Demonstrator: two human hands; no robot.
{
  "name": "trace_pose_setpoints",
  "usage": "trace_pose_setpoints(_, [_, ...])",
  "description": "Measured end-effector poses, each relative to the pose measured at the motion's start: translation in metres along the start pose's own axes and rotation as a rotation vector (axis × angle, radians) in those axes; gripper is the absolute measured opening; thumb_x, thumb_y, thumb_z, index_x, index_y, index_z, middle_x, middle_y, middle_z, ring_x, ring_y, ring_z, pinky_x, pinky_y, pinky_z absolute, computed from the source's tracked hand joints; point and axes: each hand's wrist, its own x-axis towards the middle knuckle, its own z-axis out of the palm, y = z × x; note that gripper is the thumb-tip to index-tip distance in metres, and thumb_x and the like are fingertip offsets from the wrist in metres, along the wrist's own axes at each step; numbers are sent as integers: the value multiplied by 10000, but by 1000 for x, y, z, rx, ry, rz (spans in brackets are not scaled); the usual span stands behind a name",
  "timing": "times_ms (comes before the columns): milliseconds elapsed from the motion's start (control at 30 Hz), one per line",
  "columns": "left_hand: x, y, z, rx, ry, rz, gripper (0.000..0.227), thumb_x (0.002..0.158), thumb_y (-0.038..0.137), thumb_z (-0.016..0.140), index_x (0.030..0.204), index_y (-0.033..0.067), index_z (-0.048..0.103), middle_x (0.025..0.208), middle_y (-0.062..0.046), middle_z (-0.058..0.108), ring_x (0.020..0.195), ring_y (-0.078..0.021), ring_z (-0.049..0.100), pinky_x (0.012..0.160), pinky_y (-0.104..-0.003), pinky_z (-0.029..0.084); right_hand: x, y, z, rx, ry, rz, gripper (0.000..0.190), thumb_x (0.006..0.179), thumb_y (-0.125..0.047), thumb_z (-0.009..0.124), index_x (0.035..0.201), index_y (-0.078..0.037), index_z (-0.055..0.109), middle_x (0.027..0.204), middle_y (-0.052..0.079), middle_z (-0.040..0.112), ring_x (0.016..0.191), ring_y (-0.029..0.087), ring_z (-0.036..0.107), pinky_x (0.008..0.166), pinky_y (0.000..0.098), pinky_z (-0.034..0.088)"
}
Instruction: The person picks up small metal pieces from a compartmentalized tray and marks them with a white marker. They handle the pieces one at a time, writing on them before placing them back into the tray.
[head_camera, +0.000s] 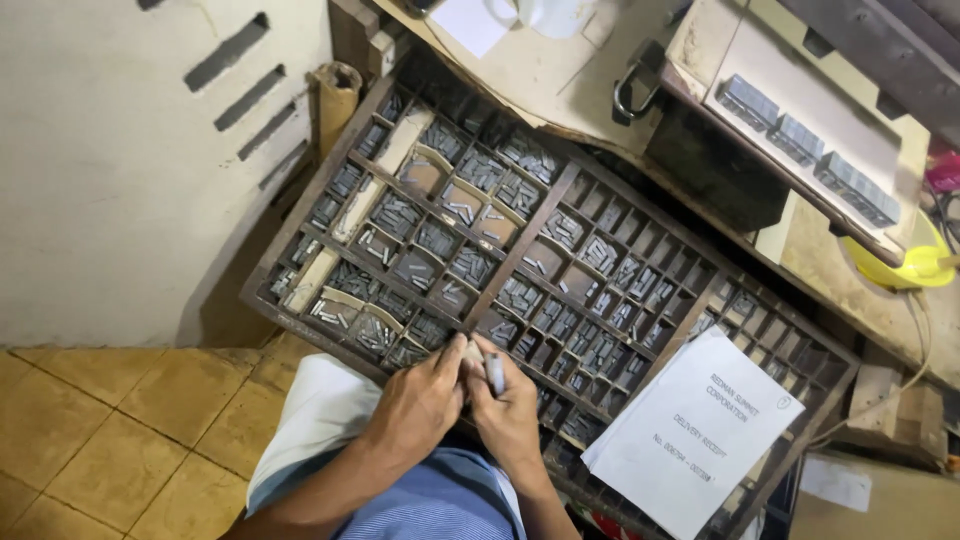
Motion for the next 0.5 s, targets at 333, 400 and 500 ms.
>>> trace_pose_setpoints(333, [0,9,-16,-72,-165,-47,725,916,-49,581,1578,16,295,1114,-230,656,786,-373,722,685,-487,640,-11,-8,0,148,12,23,333,934,-154,677,1242,-41,737,1028,58,806,884,133,732,804,273,618])
trace_pose_setpoints(400, [-1,11,-20,-75,-201,-47,811,910,-73,577,1622,90,225,1113,-220,624,797,-390,699,677,-512,627,-11,-11,-1,160,-4,-19,334,944,-153,671,1255,-44,728,990,52,800,826,123,717,747,269,614])
trace_pose_setpoints(500, [-1,10,-23,-86,-271,-110,817,930,-71,568,1638,177,243,1166,-191,610,900,-339,683,761,-467,623,-10,-16,-6,102,-58,3,352,935,-184,669,1259,-58,721,1118,79,807,958,168,769,854,298,642])
